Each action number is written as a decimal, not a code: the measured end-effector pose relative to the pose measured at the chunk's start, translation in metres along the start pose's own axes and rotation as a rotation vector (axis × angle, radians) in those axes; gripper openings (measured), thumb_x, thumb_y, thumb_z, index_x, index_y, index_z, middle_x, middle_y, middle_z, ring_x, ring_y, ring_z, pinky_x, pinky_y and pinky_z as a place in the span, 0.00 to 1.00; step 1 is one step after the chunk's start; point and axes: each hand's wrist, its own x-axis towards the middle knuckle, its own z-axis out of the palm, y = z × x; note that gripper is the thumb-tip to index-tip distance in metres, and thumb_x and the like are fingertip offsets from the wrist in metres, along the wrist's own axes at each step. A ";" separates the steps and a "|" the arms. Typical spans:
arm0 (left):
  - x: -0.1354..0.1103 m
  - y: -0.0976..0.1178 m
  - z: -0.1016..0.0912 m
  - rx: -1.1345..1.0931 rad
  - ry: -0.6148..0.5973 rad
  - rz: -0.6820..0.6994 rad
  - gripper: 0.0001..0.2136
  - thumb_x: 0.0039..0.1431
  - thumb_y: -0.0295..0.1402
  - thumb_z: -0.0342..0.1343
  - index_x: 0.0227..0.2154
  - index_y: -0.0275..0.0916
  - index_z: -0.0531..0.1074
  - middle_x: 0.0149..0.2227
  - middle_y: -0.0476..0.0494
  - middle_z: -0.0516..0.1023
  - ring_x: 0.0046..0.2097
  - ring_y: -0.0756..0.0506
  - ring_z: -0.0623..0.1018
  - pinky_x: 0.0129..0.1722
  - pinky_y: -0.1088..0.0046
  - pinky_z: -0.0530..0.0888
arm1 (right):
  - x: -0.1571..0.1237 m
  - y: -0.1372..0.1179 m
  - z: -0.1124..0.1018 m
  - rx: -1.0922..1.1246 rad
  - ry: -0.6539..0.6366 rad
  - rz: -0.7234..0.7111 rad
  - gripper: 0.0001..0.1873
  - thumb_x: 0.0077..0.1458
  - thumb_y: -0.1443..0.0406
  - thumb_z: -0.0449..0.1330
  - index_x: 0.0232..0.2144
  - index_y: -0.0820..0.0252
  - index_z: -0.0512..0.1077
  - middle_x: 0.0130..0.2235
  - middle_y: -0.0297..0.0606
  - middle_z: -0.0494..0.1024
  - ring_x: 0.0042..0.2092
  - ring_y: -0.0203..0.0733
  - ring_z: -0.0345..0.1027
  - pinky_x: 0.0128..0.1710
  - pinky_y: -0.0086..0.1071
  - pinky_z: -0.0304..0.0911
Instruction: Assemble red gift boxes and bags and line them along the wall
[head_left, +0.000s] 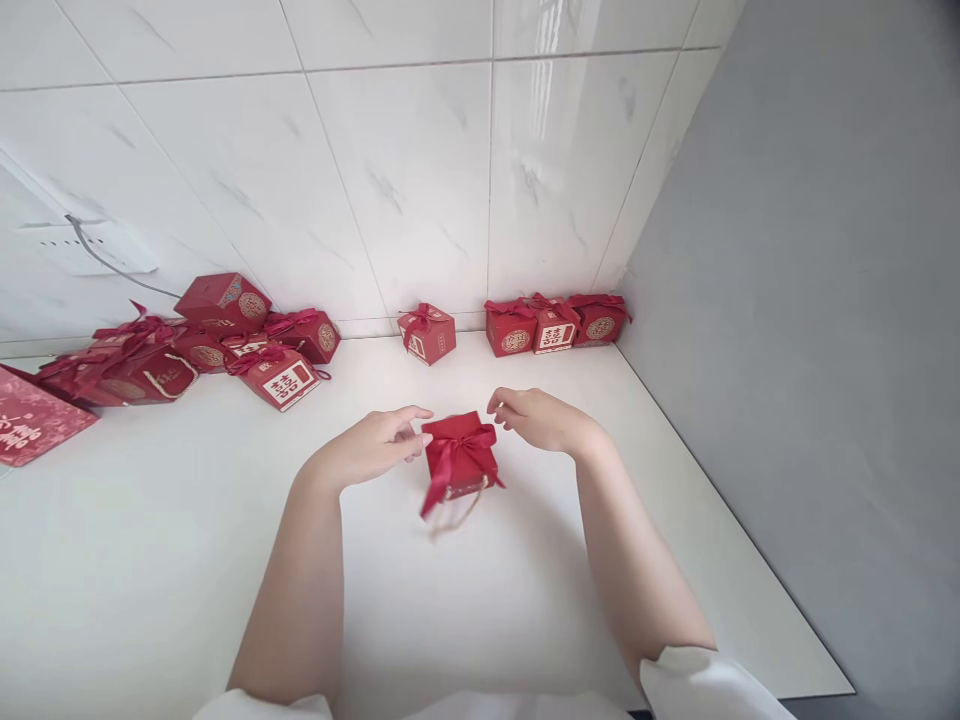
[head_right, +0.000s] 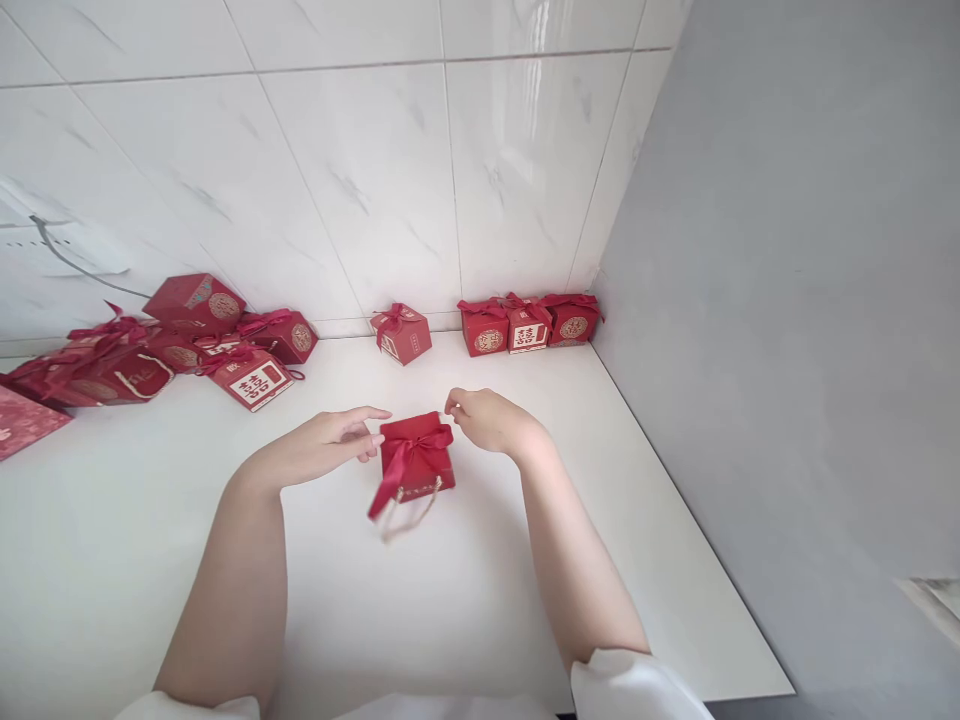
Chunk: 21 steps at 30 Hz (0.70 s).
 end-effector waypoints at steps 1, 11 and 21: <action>-0.005 0.003 -0.002 0.017 0.012 -0.015 0.27 0.59 0.53 0.47 0.58 0.49 0.67 0.43 0.45 0.80 0.43 0.42 0.79 0.41 0.68 0.74 | -0.001 -0.001 0.000 0.011 -0.003 -0.014 0.15 0.64 0.63 0.45 0.44 0.51 0.71 0.46 0.41 0.76 0.43 0.45 0.70 0.35 0.31 0.62; -0.011 0.009 0.001 -0.096 -0.091 0.104 0.23 0.54 0.44 0.57 0.53 0.50 0.67 0.51 0.46 0.76 0.47 0.43 0.78 0.43 0.70 0.76 | -0.011 -0.008 0.000 0.040 -0.129 -0.122 0.14 0.65 0.62 0.46 0.44 0.51 0.71 0.41 0.37 0.77 0.39 0.41 0.71 0.33 0.31 0.61; -0.002 0.009 0.007 0.076 0.003 0.139 0.09 0.54 0.35 0.51 0.38 0.45 0.70 0.42 0.46 0.74 0.41 0.44 0.77 0.33 0.71 0.72 | -0.002 0.016 -0.007 0.228 -0.273 -0.064 0.11 0.59 0.66 0.52 0.43 0.49 0.68 0.51 0.37 0.74 0.50 0.43 0.69 0.37 0.30 0.68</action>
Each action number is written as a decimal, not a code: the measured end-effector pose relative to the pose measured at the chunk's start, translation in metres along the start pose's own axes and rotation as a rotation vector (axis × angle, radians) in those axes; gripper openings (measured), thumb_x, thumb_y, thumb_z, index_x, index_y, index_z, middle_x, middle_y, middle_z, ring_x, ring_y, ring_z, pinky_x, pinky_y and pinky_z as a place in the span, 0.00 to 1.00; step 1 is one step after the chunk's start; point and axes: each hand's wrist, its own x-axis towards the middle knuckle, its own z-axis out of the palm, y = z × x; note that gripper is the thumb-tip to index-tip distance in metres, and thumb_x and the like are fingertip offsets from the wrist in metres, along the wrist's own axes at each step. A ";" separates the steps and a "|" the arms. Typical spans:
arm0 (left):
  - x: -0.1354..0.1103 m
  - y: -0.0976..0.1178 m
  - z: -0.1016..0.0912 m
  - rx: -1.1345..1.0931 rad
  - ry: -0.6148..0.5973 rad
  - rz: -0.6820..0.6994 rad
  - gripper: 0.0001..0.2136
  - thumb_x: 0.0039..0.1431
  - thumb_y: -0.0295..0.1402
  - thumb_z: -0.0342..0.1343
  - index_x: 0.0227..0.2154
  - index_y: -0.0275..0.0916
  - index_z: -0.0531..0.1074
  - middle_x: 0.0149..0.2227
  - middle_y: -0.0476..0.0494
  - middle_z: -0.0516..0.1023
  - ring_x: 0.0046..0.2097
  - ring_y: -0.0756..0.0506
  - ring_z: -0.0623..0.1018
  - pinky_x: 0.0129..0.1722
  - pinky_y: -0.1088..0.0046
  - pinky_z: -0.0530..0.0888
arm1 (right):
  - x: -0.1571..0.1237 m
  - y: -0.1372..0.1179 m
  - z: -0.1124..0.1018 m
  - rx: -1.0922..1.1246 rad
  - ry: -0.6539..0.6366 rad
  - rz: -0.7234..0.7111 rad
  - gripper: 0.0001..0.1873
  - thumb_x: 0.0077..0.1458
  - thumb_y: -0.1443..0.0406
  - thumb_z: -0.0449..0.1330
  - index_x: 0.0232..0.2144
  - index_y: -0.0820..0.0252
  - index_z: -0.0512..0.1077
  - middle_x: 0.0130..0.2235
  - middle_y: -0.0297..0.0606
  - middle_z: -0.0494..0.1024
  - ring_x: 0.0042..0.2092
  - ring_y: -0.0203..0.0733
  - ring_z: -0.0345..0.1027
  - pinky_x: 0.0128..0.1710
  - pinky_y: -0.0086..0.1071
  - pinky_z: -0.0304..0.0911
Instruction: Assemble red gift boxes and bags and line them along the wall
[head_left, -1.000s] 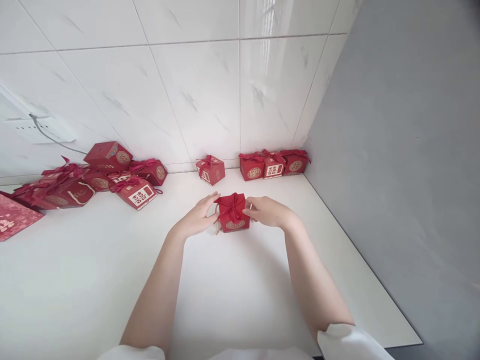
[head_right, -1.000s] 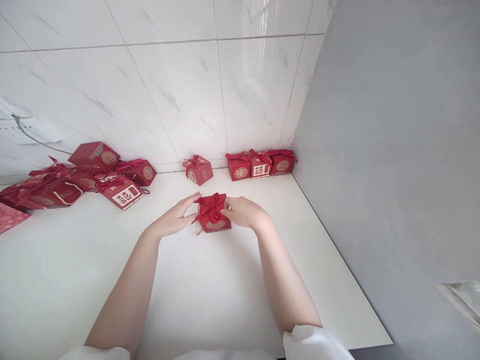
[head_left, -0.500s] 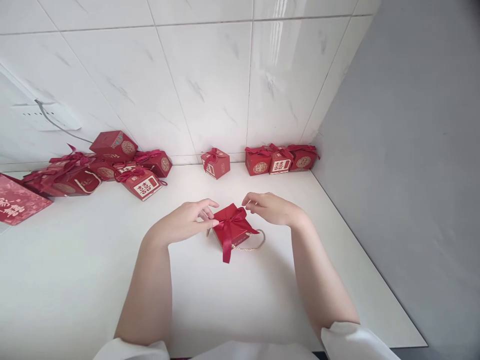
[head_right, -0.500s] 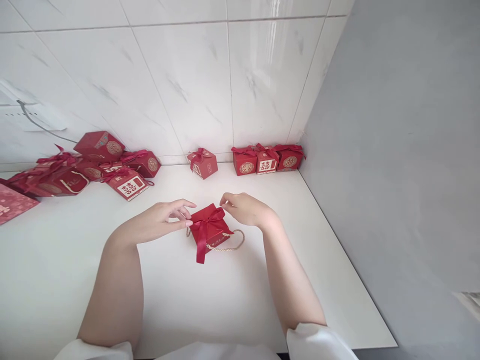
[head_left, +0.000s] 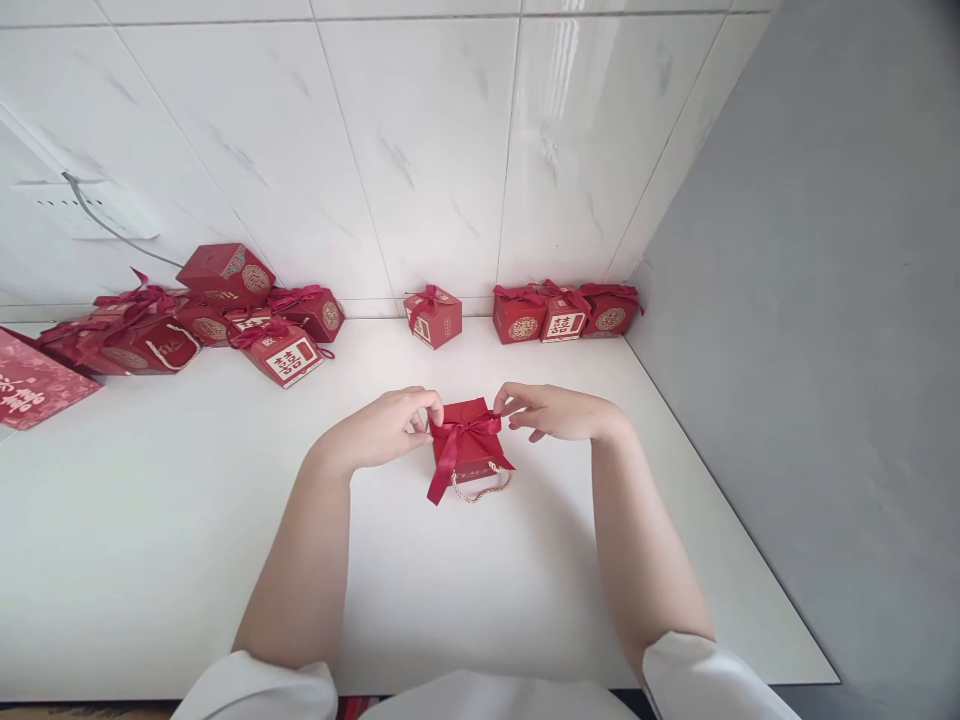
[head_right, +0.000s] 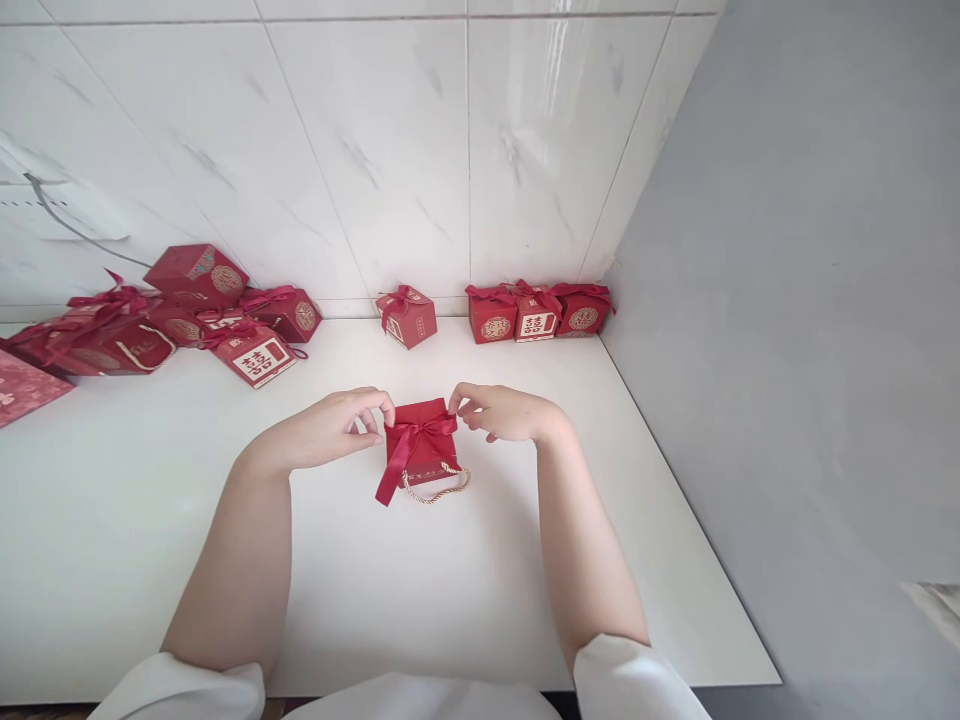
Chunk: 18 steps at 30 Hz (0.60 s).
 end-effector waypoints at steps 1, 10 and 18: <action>0.001 0.000 0.000 0.020 -0.006 0.016 0.09 0.54 0.34 0.50 0.38 0.45 0.70 0.43 0.46 0.74 0.41 0.44 0.76 0.33 0.71 0.71 | 0.001 0.002 -0.001 0.013 -0.023 -0.018 0.12 0.58 0.66 0.53 0.43 0.48 0.68 0.54 0.35 0.73 0.51 0.43 0.68 0.38 0.30 0.68; 0.007 -0.002 0.003 0.057 -0.041 -0.071 0.10 0.54 0.39 0.55 0.38 0.43 0.68 0.36 0.48 0.70 0.34 0.47 0.71 0.31 0.72 0.68 | 0.008 -0.001 0.003 0.019 -0.119 -0.015 0.10 0.59 0.55 0.57 0.38 0.54 0.69 0.45 0.38 0.75 0.41 0.41 0.70 0.36 0.32 0.68; 0.004 0.002 -0.002 -0.033 -0.079 0.016 0.11 0.59 0.43 0.52 0.32 0.41 0.71 0.36 0.47 0.71 0.35 0.48 0.70 0.34 0.72 0.67 | 0.012 -0.001 0.006 0.006 -0.127 -0.093 0.17 0.60 0.51 0.55 0.28 0.58 0.66 0.34 0.37 0.76 0.39 0.42 0.71 0.33 0.31 0.60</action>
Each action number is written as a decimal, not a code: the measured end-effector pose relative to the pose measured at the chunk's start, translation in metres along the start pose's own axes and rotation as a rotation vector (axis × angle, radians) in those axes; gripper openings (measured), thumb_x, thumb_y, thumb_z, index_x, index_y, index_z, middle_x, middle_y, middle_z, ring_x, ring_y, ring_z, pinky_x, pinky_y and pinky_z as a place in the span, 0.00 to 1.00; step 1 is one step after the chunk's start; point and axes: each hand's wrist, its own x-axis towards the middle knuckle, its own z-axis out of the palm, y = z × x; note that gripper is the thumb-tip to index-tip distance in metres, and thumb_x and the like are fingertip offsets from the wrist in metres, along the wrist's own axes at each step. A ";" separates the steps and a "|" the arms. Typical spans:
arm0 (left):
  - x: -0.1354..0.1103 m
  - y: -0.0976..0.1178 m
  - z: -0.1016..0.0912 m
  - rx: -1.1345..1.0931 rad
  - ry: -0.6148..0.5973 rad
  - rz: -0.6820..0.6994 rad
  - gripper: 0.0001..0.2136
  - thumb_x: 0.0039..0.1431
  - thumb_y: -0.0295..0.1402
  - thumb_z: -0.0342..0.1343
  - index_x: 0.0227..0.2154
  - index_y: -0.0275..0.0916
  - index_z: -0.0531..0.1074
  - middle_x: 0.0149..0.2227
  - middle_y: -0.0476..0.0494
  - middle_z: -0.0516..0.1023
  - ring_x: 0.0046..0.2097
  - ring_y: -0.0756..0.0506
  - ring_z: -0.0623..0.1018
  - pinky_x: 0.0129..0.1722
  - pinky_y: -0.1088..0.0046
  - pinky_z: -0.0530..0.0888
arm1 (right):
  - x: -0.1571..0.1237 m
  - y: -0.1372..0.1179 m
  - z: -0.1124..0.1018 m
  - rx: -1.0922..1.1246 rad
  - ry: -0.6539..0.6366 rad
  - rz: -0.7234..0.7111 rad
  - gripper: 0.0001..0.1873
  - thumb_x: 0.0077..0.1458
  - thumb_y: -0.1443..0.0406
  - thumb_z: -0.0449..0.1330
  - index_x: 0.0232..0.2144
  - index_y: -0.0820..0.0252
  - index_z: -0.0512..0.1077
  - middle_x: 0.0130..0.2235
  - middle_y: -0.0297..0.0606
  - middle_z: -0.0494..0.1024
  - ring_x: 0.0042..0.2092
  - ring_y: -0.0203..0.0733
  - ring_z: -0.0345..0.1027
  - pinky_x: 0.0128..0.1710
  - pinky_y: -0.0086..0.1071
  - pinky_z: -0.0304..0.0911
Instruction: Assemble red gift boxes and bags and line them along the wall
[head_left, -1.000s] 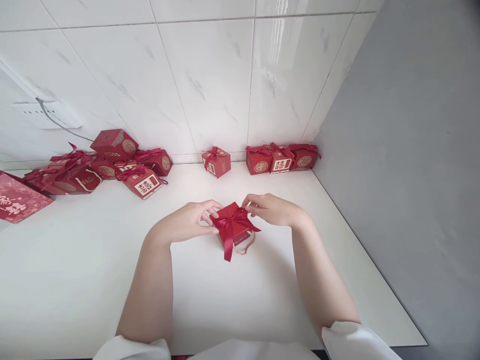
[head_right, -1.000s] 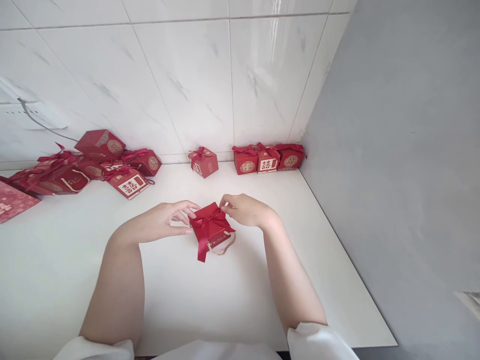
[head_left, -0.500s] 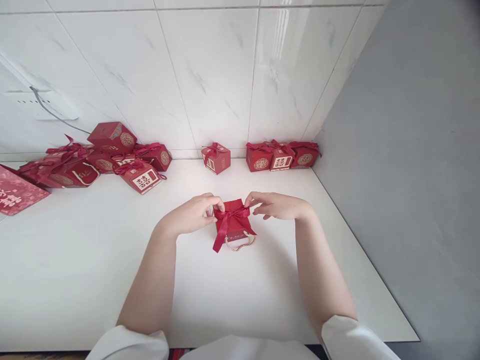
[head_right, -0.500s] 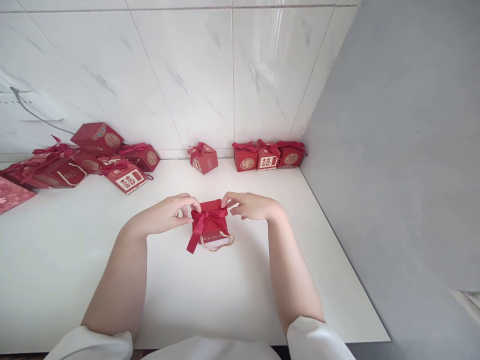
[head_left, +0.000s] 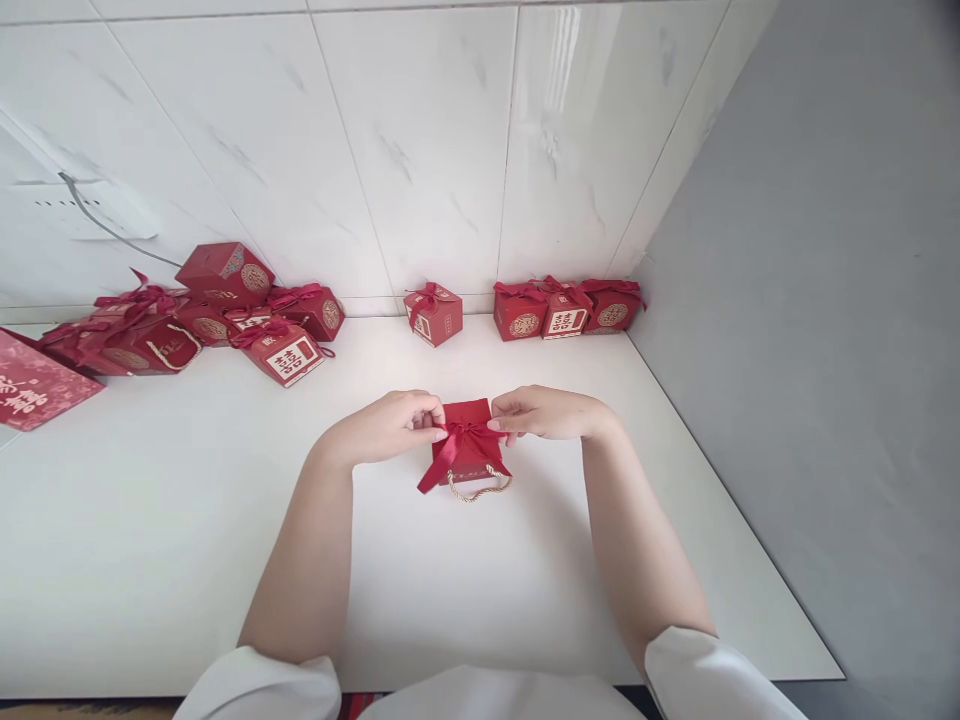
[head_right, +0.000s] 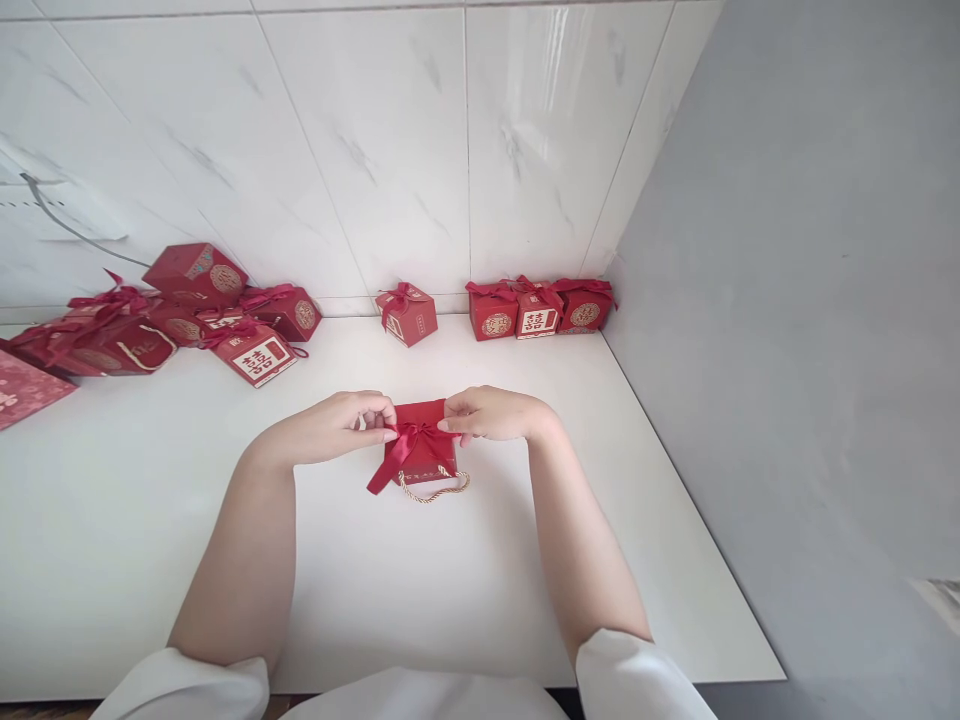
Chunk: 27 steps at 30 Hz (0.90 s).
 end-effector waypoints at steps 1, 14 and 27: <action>0.000 0.000 0.000 -0.021 0.025 0.017 0.11 0.59 0.43 0.53 0.32 0.41 0.71 0.38 0.47 0.72 0.36 0.48 0.70 0.35 0.72 0.67 | 0.000 -0.001 0.000 0.022 -0.005 -0.022 0.17 0.60 0.51 0.55 0.28 0.58 0.67 0.35 0.37 0.76 0.39 0.42 0.71 0.34 0.32 0.60; 0.009 -0.003 -0.002 -0.320 -0.044 0.209 0.11 0.60 0.42 0.56 0.31 0.39 0.73 0.42 0.47 0.70 0.39 0.49 0.69 0.41 0.72 0.66 | -0.002 -0.006 0.000 0.126 -0.025 -0.143 0.22 0.58 0.47 0.57 0.26 0.59 0.67 0.29 0.36 0.76 0.34 0.40 0.71 0.35 0.32 0.61; 0.000 0.001 -0.006 -0.561 -0.071 0.079 0.12 0.62 0.44 0.54 0.36 0.40 0.67 0.26 0.48 0.74 0.27 0.52 0.66 0.29 0.75 0.61 | -0.010 -0.012 -0.001 0.238 -0.041 -0.269 0.22 0.59 0.47 0.57 0.25 0.59 0.65 0.26 0.34 0.74 0.29 0.36 0.66 0.33 0.32 0.60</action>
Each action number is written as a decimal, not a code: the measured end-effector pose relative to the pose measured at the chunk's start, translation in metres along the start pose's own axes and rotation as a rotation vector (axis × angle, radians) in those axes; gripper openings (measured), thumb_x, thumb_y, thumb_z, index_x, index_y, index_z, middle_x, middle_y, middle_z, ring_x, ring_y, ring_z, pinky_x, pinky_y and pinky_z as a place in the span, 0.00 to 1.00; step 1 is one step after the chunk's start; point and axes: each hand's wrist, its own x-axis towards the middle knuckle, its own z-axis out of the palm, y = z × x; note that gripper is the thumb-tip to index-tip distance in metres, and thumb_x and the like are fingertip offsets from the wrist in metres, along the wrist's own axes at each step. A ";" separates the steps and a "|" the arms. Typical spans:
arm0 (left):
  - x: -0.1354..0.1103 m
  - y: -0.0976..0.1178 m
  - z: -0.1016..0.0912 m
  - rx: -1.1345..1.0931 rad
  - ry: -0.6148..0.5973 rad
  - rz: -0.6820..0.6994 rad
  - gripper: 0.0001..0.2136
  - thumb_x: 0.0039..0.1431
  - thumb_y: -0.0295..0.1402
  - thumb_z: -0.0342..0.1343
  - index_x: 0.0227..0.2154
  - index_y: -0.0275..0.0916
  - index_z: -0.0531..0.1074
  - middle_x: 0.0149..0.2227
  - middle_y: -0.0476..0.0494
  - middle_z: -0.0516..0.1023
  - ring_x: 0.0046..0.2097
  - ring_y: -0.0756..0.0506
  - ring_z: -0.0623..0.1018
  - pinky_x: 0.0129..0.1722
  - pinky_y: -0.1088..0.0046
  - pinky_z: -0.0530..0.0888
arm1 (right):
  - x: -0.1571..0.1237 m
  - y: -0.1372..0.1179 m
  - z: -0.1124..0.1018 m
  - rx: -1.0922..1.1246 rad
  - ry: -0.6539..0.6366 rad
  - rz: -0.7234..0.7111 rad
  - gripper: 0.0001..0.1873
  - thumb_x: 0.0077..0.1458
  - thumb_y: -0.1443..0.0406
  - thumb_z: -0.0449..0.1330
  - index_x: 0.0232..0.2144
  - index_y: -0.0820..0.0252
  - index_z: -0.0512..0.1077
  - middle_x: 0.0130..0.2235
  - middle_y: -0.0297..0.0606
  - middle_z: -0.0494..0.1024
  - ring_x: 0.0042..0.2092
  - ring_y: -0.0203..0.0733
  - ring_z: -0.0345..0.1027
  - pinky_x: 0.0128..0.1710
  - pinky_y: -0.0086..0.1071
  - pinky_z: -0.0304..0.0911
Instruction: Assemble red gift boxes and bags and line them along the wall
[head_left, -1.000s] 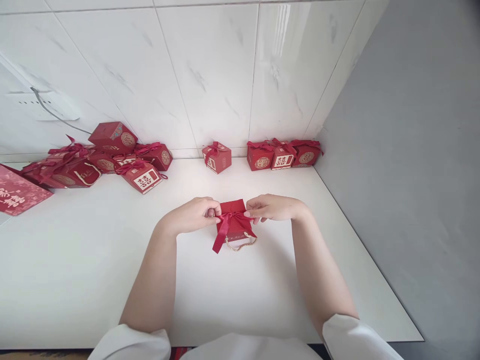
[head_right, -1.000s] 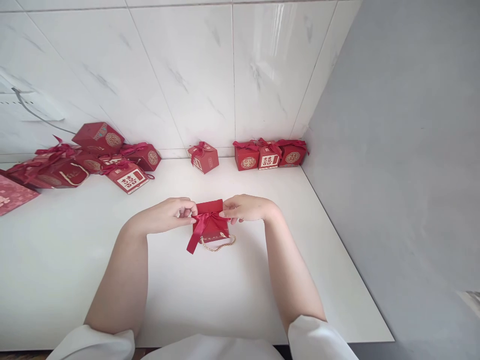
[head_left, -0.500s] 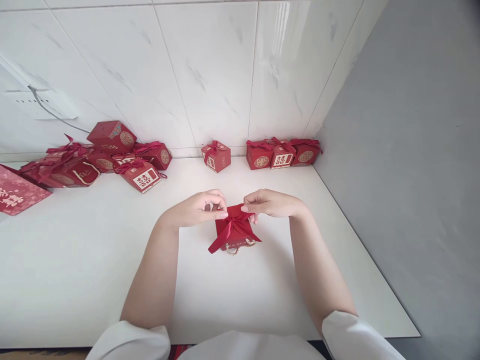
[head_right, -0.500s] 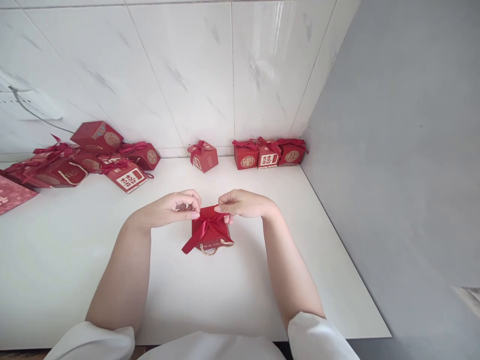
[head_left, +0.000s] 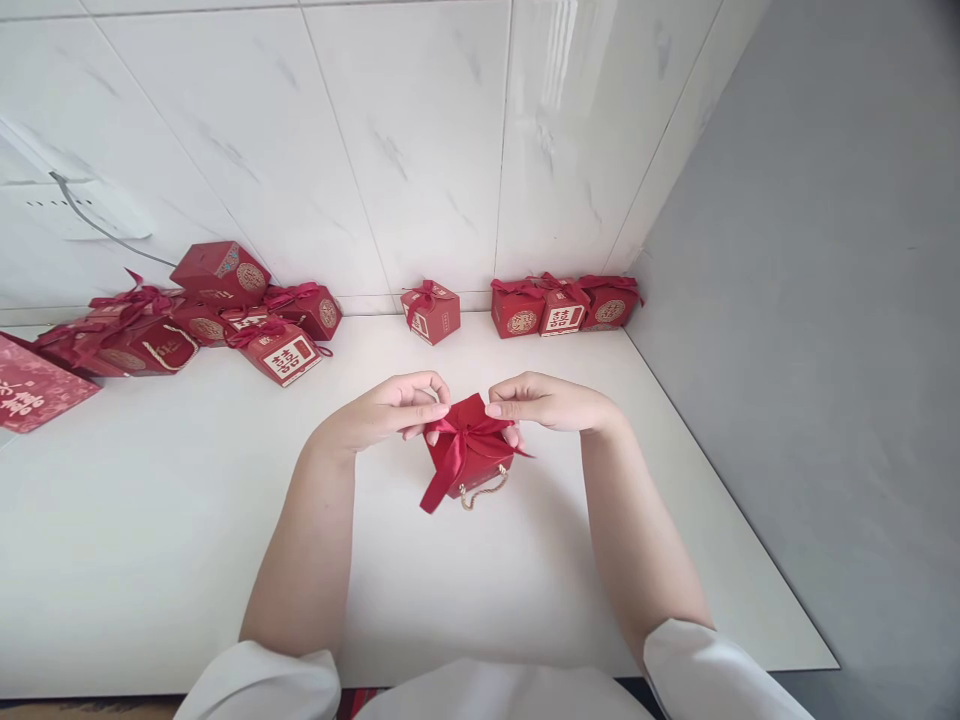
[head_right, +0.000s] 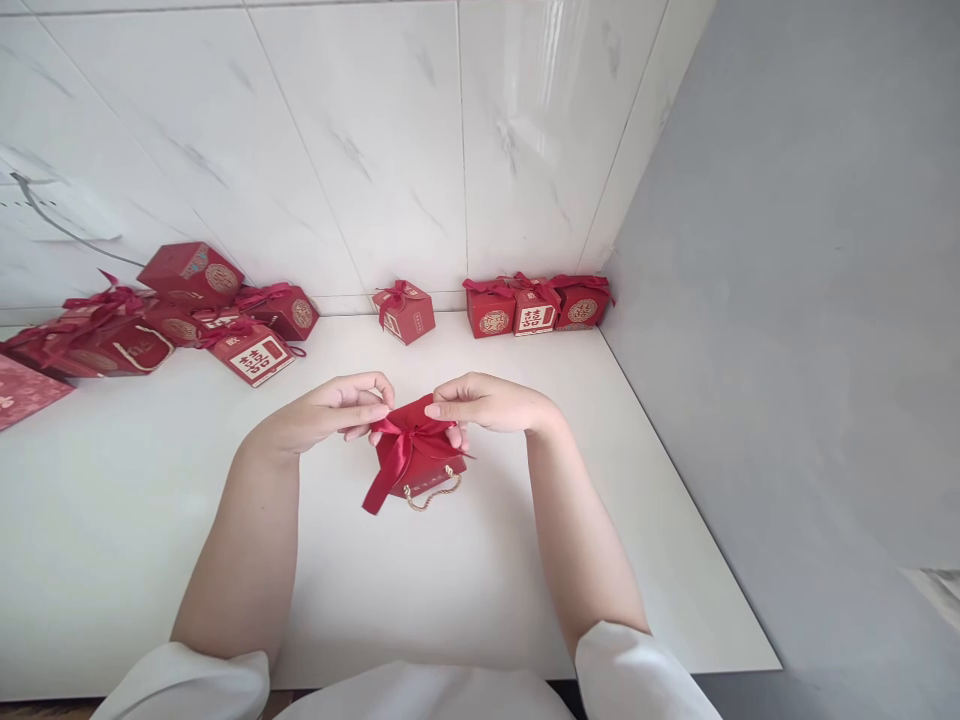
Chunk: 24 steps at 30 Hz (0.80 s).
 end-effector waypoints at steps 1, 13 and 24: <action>0.001 -0.001 -0.001 0.034 0.002 -0.033 0.13 0.62 0.45 0.53 0.39 0.40 0.68 0.27 0.48 0.75 0.27 0.51 0.67 0.30 0.75 0.63 | 0.001 0.002 -0.001 -0.033 0.003 0.020 0.22 0.58 0.47 0.57 0.25 0.59 0.66 0.27 0.34 0.73 0.29 0.36 0.65 0.32 0.32 0.59; 0.012 -0.020 -0.007 0.159 -0.157 -0.195 0.18 0.55 0.46 0.58 0.42 0.40 0.69 0.34 0.46 0.76 0.32 0.49 0.73 0.40 0.68 0.71 | 0.010 0.021 -0.012 -0.223 -0.064 0.177 0.24 0.55 0.46 0.58 0.23 0.59 0.65 0.26 0.29 0.65 0.27 0.33 0.53 0.28 0.29 0.49; 0.007 -0.016 0.000 0.234 -0.073 -0.306 0.16 0.54 0.47 0.58 0.34 0.39 0.65 0.28 0.48 0.75 0.32 0.48 0.75 0.33 0.69 0.74 | 0.014 0.028 -0.013 -0.194 -0.090 0.156 0.20 0.57 0.50 0.57 0.25 0.60 0.68 0.28 0.33 0.72 0.32 0.37 0.65 0.35 0.31 0.58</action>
